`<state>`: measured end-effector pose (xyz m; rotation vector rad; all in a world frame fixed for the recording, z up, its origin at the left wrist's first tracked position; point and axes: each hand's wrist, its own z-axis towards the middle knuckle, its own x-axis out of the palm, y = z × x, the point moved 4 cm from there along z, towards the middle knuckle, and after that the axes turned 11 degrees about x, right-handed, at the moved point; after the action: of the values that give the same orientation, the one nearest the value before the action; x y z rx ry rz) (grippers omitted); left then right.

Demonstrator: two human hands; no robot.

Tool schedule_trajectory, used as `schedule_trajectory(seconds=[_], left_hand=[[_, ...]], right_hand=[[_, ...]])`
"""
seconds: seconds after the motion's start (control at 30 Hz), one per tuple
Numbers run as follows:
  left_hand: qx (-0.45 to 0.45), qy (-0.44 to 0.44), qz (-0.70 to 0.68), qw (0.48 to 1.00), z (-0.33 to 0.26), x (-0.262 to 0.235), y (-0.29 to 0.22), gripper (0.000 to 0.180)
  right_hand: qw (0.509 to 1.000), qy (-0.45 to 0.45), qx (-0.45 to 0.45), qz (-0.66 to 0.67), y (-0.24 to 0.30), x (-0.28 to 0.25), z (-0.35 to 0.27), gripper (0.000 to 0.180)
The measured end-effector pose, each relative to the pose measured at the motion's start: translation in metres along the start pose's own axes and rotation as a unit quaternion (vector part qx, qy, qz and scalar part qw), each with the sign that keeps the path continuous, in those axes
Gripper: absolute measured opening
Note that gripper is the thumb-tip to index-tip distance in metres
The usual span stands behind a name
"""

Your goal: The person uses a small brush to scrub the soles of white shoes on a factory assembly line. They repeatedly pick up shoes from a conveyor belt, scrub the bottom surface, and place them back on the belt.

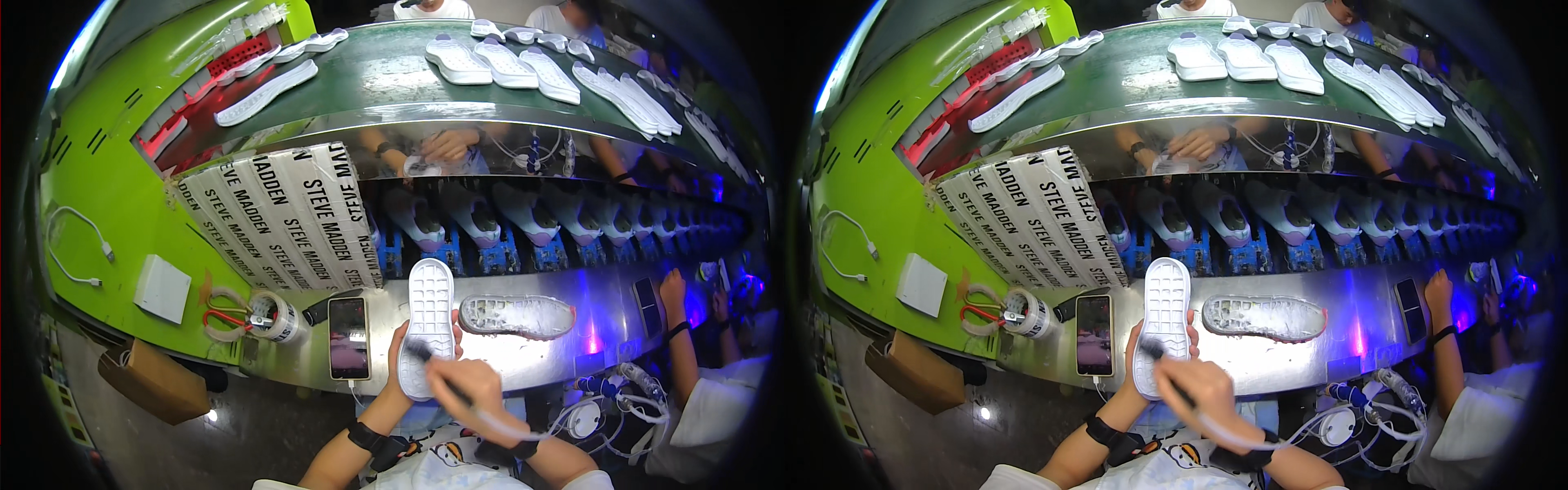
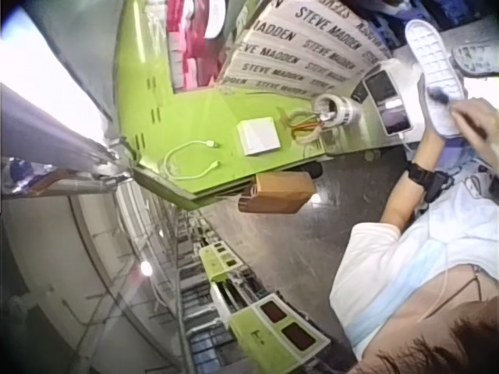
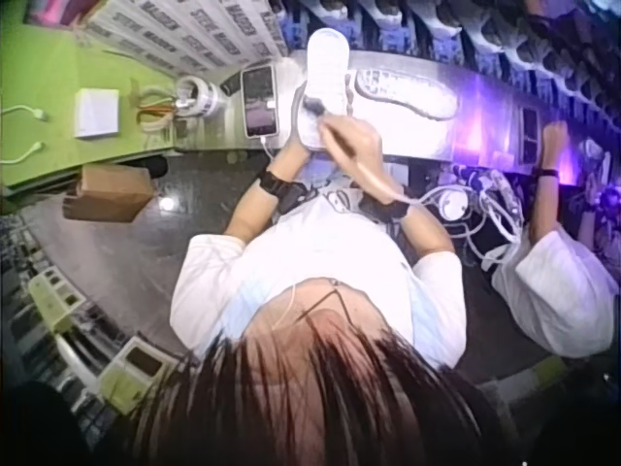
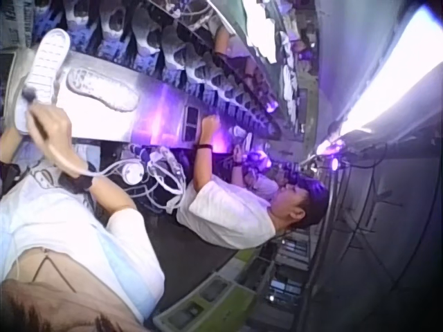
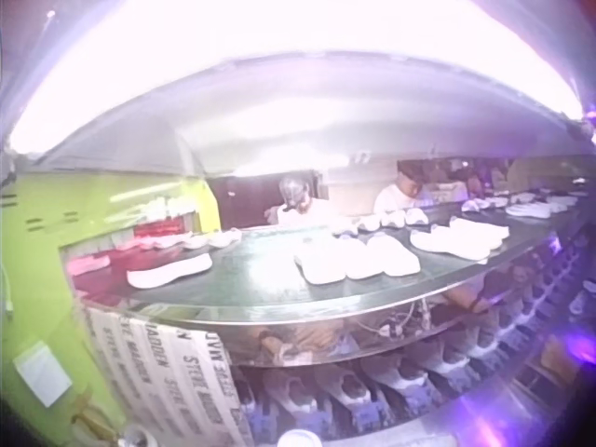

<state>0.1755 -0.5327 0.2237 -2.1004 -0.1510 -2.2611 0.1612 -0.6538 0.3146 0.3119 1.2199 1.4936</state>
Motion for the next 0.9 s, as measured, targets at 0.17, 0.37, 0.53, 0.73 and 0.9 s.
schedule_trajectory(seconds=[0.17, 0.37, 0.53, 0.73, 0.9], left_hand=[[0.006, 0.018, 0.077, 0.997, 0.010, 0.002, -0.008, 0.066], [-0.039, 0.061, 0.120, 0.990, 0.015, 0.022, -0.014, 0.066], [-0.146, 0.066, 0.157, 0.975, 0.026, 0.016, -0.016, 0.069], [-0.282, 0.004, 0.226, 0.932, 0.026, 0.052, 0.003, 0.054], [-0.251, -0.010, 0.414, 0.875, 0.016, 0.057, -0.007, 0.040]], right_hand=[[0.874, 0.111, 0.348, 0.320, -0.019, 0.004, -0.010, 0.015], [0.879, 0.235, 0.283, 0.302, -0.022, -0.008, -0.010, 0.020], [0.921, 0.266, 0.200, 0.205, -0.018, -0.018, 0.002, 0.020], [0.967, 0.231, 0.016, 0.105, 0.009, -0.037, 0.013, 0.015], [0.967, 0.235, -0.014, 0.100, 0.019, -0.058, 0.021, 0.010]])
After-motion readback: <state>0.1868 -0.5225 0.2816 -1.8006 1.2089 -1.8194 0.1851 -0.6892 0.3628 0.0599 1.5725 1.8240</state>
